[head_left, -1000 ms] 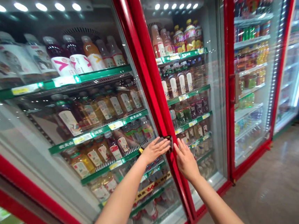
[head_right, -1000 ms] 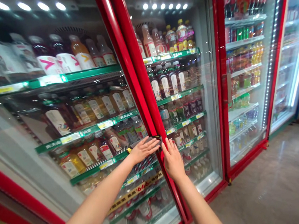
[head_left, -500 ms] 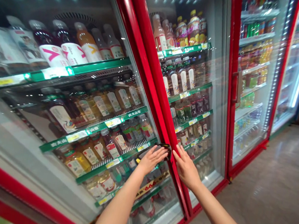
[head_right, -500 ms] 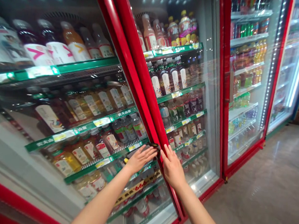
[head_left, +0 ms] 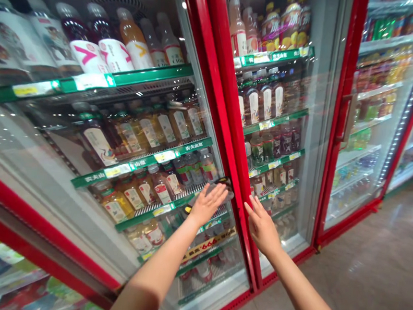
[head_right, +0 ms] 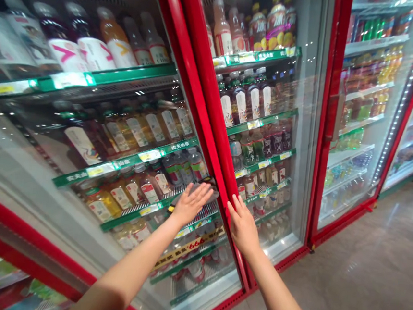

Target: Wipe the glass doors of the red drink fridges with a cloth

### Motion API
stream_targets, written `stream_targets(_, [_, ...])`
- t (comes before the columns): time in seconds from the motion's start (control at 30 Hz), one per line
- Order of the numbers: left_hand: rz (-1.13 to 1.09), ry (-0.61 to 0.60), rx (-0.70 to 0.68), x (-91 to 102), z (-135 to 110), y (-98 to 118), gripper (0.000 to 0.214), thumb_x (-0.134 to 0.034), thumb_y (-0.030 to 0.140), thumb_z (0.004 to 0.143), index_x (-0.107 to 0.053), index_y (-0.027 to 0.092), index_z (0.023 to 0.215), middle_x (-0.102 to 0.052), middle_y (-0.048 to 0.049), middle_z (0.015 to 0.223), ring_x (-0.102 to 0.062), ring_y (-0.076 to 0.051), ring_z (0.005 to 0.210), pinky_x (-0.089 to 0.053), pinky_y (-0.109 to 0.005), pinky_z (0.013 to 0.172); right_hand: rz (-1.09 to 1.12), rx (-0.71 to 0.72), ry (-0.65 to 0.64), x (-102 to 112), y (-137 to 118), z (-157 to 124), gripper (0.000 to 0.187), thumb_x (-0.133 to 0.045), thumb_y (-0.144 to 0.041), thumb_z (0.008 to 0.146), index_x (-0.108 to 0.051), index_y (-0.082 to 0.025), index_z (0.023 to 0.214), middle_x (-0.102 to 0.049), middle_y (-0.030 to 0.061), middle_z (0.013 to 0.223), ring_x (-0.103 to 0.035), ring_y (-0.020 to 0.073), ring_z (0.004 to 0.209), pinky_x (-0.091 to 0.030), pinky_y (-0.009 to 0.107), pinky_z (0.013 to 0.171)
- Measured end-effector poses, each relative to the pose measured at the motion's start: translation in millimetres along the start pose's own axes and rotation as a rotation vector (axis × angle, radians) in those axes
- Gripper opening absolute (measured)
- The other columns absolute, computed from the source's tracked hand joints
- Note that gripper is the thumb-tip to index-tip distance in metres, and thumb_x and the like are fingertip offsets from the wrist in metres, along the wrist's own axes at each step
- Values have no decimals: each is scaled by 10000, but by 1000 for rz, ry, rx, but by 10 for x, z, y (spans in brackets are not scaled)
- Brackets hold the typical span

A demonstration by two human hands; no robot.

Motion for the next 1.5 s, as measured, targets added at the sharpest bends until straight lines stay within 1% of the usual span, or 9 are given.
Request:
stream_targets(0.13, [-76,-66,-265,0,-291,81,491,-427,188,997,-459,233,1485,-400,-3,1602,-281,-104,1517,14,-449,1300,13,63,-71,-38,-64,7,679,-423,-42,909,-370,-236,1558,-368,126,1613,-242,263,1531,-437,515,1151])
stream_targets(0.37, [27,-23,422,210,-508,-359,716,-564,222,942,-264,248,1591,-317,-93,1629,-113,-229,1564,90,-606,1254,81,75,14,-34,-92,20,713,-427,-29,902,-351,-277,1566,-418,107,1587,-319,266,1503,-462,518,1135])
stream_targets(0.6, [-67,-82,-106,19,-1081,178,443,-458,155,991,-550,306,1398,-428,60,1581,-253,-67,1518,-94,-393,1299,102,259,-86,-120,-327,127,702,-429,-38,907,-351,-264,1567,-430,109,1579,-336,271,1496,-471,516,1130])
stream_targets(0.77, [89,-107,444,312,-1577,-347,696,-628,288,919,-349,317,1556,-374,-37,1611,-131,-205,1564,-18,-566,1281,123,245,-59,-171,-329,218,721,-431,-48,914,-318,-306,1578,-420,89,1589,-343,275,1492,-480,524,1121])
stream_targets(0.87, [161,-63,700,274,-1719,-274,732,-674,329,892,-364,294,1554,-379,-87,1604,-112,-265,1567,49,-632,1250,155,258,-76,-305,-492,212,721,-433,-49,927,-296,-312,1584,-424,95,1586,-354,269,1486,-503,512,1100])
stream_targets(1.03, [64,-55,208,71,-1747,137,579,-574,244,953,-431,400,1491,-407,60,1593,-157,-95,1550,65,-461,1282,135,442,-217,-516,-866,231,725,-419,-27,917,-302,-290,1583,-429,103,1581,-312,271,1504,-464,547,1125])
stream_targets(1.3, [240,43,1164,177,-2376,56,773,-685,258,878,-338,197,1566,-268,-185,1638,-165,-349,1546,-118,-675,1231,104,589,-211,-653,-1069,518,737,-426,-27,926,-247,-267,1600,-403,115,1593,-261,281,1522,-440,577,1135])
stream_targets(1.43, [116,11,754,16,-2265,342,662,-667,256,895,-430,408,1494,-445,-10,1579,-257,-216,1535,-67,-558,1277,97,702,-223,-807,-1305,578,771,-434,-26,924,-192,-277,1611,-367,110,1610,-258,286,1522,-419,575,1150])
stream_targets(1.5, [69,-20,802,58,-2327,231,669,-665,257,893,-424,401,1500,-439,-6,1584,-254,-203,1536,-85,-531,1283,73,756,-220,-867,-1392,634,789,-437,-28,927,-154,-288,1616,-338,99,1623,-248,289,1525,-397,581,1162])
Point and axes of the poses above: each hand's wrist, its own z-axis towards the middle knuckle, its own x-axis out of the back of the hand, y = z × x, the point moved 4 cm from there along z, towards the middle knuckle
